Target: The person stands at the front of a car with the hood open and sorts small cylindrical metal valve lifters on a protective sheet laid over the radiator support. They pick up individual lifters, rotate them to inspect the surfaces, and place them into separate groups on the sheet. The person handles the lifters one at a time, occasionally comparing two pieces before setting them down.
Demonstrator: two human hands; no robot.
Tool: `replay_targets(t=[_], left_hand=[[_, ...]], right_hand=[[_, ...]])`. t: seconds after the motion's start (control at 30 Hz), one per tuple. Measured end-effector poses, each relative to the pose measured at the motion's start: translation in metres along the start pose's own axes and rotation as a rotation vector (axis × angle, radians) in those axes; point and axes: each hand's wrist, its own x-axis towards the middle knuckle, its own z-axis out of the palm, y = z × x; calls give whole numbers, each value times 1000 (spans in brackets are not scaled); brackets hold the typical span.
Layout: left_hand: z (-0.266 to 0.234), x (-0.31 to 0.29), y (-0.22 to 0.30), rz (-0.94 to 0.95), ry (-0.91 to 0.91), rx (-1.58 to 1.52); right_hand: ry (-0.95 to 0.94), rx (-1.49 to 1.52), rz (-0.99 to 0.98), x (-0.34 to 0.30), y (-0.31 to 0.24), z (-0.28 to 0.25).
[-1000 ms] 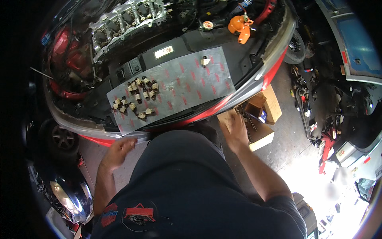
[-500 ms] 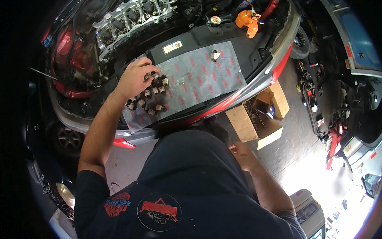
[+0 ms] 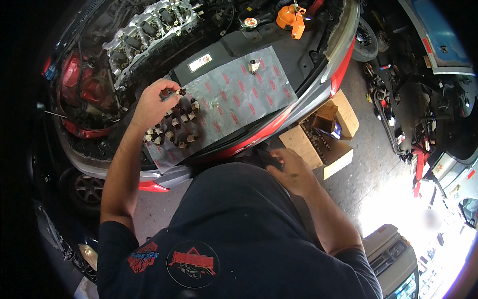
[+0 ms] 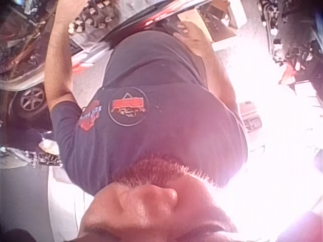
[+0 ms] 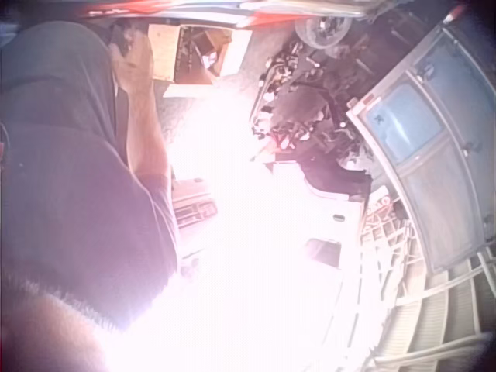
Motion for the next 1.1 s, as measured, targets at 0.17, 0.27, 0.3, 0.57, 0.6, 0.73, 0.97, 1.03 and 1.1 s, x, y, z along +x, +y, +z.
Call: replay_targets(t=[0.17, 0.27, 0.3, 0.57, 0.6, 0.73, 0.97, 1.03, 1.1], left_hand=[[11, -28, 34, -423, -9, -1042], [19, -54, 56, -322, -180, -1510], [21, -62, 64, -333, -189, -1562], [24, -84, 97, -220, -290, -1749], [24, -85, 98, -221, -307, -1773], [29, -88, 104, -216, -268, -1795], [40, -84, 105, -225, -325, -1917], [42, -84, 104, -295, -333, -1901], [41, -85, 104, -399, -362, -1803]], right_hand=[[97, 262, -237, 39, -73, -13], [131, 341, -506, 51, -111, -15], [121, 342, -544, 53, -122, -14], [72, 364, -825, 49, -155, -18], [78, 340, -850, 49, -156, -19], [117, 268, -954, 51, -157, -22], [166, 185, -993, 48, -158, -30], [148, 189, -987, 47, -158, -31], [132, 194, -979, 44, -158, -31]])
